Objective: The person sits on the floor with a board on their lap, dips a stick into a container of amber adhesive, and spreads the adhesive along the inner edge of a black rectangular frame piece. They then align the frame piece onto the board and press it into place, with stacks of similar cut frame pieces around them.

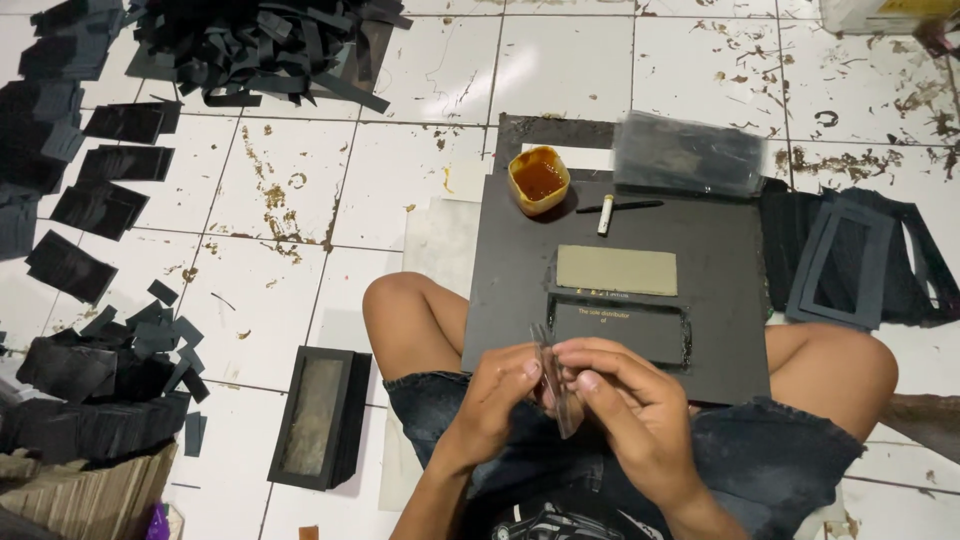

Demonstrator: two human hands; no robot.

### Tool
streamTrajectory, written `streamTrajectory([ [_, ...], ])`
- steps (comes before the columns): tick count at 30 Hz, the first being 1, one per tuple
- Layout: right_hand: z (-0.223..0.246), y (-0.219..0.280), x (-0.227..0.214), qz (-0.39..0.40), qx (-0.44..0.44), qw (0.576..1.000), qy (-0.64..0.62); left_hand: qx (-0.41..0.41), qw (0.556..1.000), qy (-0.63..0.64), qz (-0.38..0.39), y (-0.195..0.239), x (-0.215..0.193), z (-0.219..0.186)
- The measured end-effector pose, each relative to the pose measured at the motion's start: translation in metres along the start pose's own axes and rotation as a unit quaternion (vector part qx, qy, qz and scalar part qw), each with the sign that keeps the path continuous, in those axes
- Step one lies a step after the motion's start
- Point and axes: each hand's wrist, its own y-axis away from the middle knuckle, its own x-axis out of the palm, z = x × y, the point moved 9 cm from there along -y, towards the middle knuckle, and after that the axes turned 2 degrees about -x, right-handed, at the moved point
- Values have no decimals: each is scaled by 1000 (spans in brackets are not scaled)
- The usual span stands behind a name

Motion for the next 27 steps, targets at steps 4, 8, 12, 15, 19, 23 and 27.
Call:
streamTrajectory([
  [4, -1, -1, 1, 1, 3, 1000, -16, 1, 1000, -13, -5, 0, -1, 0],
  [8, -3, -3, 4, 8, 0, 1000, -3, 18, 1000, -22, -5, -1, -2, -3],
  [12, -2, -7, 8, 16, -4, 999, 38, 63, 992, -107, -31, -4, 0, -20],
  [15, 5, -7, 15, 40, -18, 997, 56, 48, 990, -123, -53, -2, -4, -16],
  [19, 4, -6, 15, 43, -19, 996, 74, 70, 988, -127, -47, -1, -2, -23],
  [23, -2, -6, 14, 31, -1, 999, 30, 57, 987, -142, -53, 0, -2, -21],
  [27, -6, -7, 10, 17, -14, 999, 39, 53, 982, -171, -62, 0, -1, -20],
])
